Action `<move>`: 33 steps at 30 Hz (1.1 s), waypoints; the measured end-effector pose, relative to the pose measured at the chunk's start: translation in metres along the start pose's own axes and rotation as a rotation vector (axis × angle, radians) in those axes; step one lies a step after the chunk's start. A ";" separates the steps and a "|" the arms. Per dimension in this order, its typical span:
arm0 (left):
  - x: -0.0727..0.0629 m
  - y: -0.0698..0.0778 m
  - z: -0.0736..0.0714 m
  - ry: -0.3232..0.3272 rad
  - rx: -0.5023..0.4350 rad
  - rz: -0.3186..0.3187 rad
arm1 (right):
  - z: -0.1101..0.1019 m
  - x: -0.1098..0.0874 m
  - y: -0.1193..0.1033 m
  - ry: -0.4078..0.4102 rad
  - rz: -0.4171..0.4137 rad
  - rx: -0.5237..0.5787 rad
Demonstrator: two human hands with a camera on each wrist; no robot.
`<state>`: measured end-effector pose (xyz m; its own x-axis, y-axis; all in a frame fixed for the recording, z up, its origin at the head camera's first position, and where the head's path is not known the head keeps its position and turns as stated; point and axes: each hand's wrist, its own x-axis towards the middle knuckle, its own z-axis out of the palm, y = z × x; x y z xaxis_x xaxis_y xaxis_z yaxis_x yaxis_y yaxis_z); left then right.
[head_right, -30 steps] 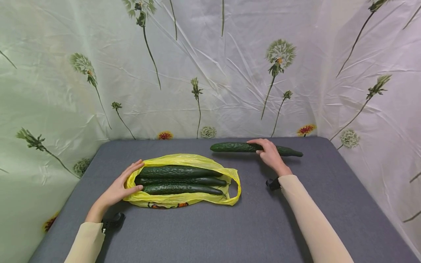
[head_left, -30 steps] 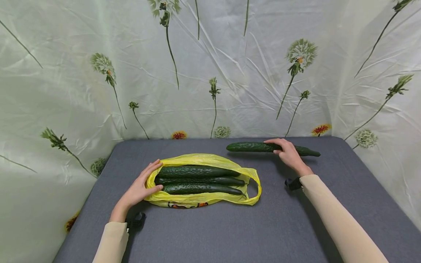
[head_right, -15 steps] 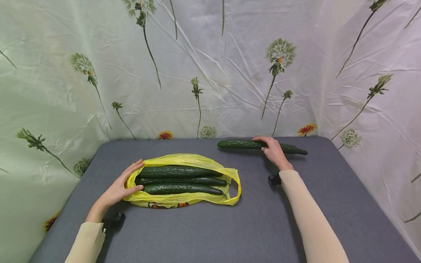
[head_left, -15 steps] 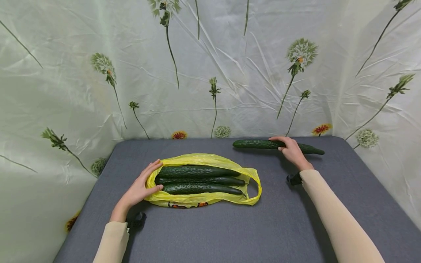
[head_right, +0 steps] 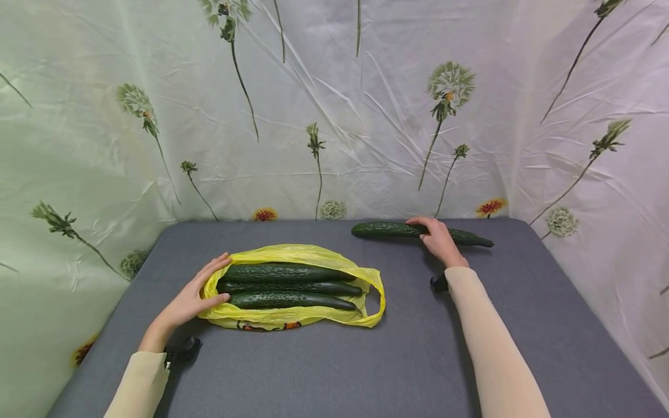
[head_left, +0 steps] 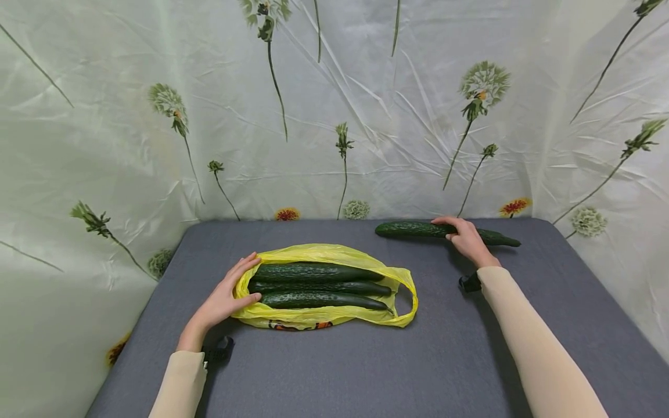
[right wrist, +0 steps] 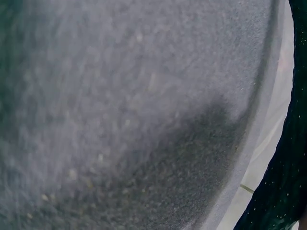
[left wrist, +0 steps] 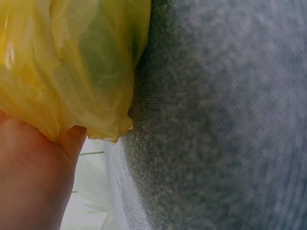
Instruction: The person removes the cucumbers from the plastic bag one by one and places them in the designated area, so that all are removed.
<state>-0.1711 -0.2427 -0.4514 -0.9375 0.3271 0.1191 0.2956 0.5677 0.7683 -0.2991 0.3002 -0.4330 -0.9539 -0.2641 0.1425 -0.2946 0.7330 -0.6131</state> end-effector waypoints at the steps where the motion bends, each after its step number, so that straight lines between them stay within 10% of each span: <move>1: 0.000 0.000 0.000 0.001 0.002 0.002 | 0.000 0.000 0.001 -0.005 0.000 -0.001; 33: 0.001 -0.003 0.001 0.003 0.019 0.003 | -0.003 0.018 0.015 -0.062 0.024 -0.074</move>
<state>-0.1726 -0.2431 -0.4541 -0.9371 0.3264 0.1236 0.3021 0.5812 0.7556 -0.3212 0.3085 -0.4370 -0.9559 -0.2829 0.0784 -0.2775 0.7832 -0.5564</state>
